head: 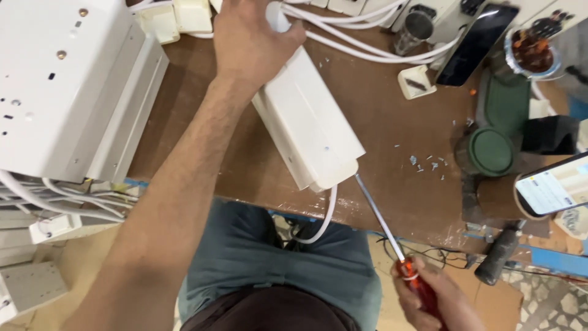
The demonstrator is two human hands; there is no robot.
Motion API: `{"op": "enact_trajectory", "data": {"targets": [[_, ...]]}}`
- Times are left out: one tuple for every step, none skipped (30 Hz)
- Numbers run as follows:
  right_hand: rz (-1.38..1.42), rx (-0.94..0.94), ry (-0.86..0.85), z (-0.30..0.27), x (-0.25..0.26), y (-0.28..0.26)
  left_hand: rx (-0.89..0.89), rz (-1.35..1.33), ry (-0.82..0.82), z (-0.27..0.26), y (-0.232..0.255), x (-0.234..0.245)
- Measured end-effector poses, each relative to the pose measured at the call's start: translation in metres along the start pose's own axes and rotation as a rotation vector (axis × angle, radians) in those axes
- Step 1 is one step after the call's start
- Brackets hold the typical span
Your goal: Assembling white plastic electrical enclosures using a screwdriver and screws.
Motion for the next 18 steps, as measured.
{"op": "enact_trajectory", "data": {"targets": [[-0.004,-0.002,0.0,-0.003,0.006,0.001,0.002,0.0,0.003,0.001,-0.001,-0.002],[-0.187,0.052,0.119,-0.006,0.017,0.0,-0.009,0.011,0.009,0.001,-0.001,-0.003],[-0.365,0.1,0.238,-0.01,0.027,0.002,-0.018,0.029,0.01,-0.001,-0.003,-0.002],[-0.363,0.091,0.236,-0.01,0.024,0.005,-0.014,0.036,0.007,-0.003,-0.005,0.001],[-0.821,0.26,0.359,-0.012,0.022,-0.003,-0.014,0.032,0.004,-0.002,-0.004,0.002],[-1.279,0.431,0.477,-0.015,0.015,-0.011,-0.014,0.027,0.001,-0.001,-0.003,0.002],[-1.284,0.435,0.483,-0.015,0.004,-0.008,-0.014,0.018,0.004,0.0,-0.002,-0.001],[-1.406,0.638,0.479,-0.016,-0.013,-0.01,0.001,0.012,-0.007,0.001,-0.001,-0.004],[-1.517,0.841,0.467,-0.018,-0.03,-0.008,0.016,0.012,-0.02,0.001,-0.002,-0.005],[-1.518,0.84,0.468,-0.019,-0.03,-0.01,0.017,0.01,-0.02,0.001,-0.001,-0.006],[-1.21,0.491,0.63,-0.015,-0.013,-0.007,0.007,0.012,-0.014,0.001,-0.002,-0.005],[-0.88,0.144,0.74,-0.014,0.001,0.003,-0.002,0.013,-0.009,0.001,-0.002,-0.004],[-0.877,0.142,0.74,-0.008,-0.019,0.002,-0.002,0.015,-0.012,0.001,-0.002,-0.002],[-0.667,0.179,0.969,-0.01,-0.032,0.001,0.01,0.004,-0.022,0.0,-0.002,0.0],[-0.446,0.226,1.19,-0.012,-0.046,0.0,0.021,-0.011,-0.03,0.0,-0.001,0.0],[-0.445,0.227,1.192,-0.019,-0.028,0.001,0.02,-0.013,-0.031,-0.001,-0.001,0.002],[-0.856,0.29,0.994,-0.018,-0.019,-0.006,0.022,-0.017,-0.024,-0.001,-0.001,0.003],[-1.249,0.343,0.758,-0.017,-0.012,-0.008,0.024,-0.021,-0.017,0.0,-0.001,0.004]]}}
Point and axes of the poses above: each hand's wrist, its own z-axis towards the middle knuckle, its own x-axis out of the back of the hand, y = z × x, the point moved 4 cm from there along z, towards the middle knuckle, and after that the axes turned 5 degrees about x, right-handed, at the moved point
